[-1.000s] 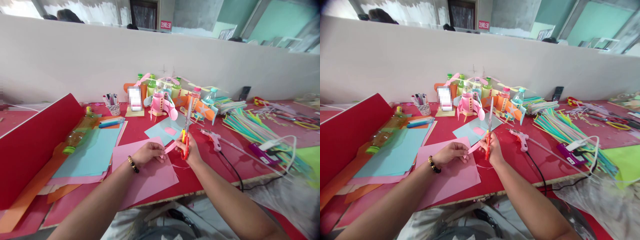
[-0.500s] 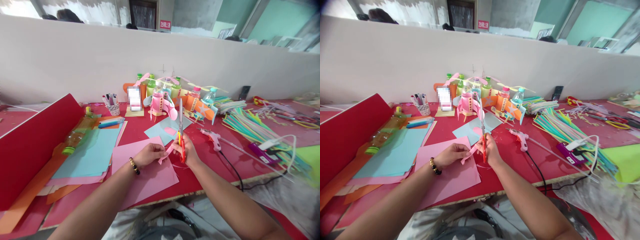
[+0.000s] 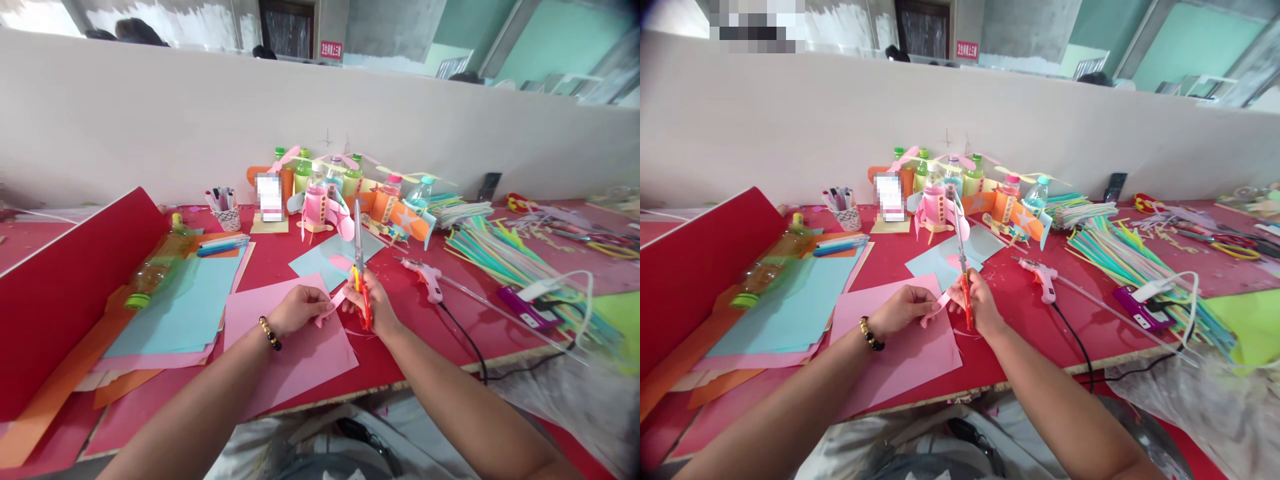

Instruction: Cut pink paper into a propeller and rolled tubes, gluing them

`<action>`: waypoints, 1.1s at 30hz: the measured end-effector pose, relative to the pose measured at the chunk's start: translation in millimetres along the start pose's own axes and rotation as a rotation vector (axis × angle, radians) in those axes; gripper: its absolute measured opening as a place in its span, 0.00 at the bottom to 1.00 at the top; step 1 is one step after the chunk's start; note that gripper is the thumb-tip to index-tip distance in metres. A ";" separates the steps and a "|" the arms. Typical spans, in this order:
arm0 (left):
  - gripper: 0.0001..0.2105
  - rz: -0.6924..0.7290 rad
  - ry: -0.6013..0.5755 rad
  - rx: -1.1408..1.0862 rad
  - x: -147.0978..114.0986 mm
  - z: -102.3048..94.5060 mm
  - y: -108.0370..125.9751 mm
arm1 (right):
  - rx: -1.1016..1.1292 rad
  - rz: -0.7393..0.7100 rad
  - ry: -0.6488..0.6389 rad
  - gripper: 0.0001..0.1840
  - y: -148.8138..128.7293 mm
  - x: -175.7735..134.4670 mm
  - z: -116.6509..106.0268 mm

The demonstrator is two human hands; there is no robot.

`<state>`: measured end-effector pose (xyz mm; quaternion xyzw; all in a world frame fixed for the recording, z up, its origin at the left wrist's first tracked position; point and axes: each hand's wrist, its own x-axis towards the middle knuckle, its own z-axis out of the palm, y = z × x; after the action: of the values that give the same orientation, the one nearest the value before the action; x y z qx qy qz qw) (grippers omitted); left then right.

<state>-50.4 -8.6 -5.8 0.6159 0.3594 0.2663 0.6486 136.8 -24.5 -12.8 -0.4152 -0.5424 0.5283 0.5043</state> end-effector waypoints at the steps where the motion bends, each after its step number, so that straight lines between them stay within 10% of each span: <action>1: 0.14 0.001 0.001 -0.001 0.1 0.0 -0.1 | -0.007 -0.005 0.000 0.15 -0.4 0.1 0.3; 33: 0.09 0.055 0.062 -0.372 -2.9 3.8 3.8 | 0.066 -0.016 -0.012 0.12 -5.2 -1.4 1.7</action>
<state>-48.7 -12.9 -1.6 0.4865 0.3070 0.3647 0.7322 135.8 -26.6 -7.7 -0.3910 -0.5310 0.5443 0.5186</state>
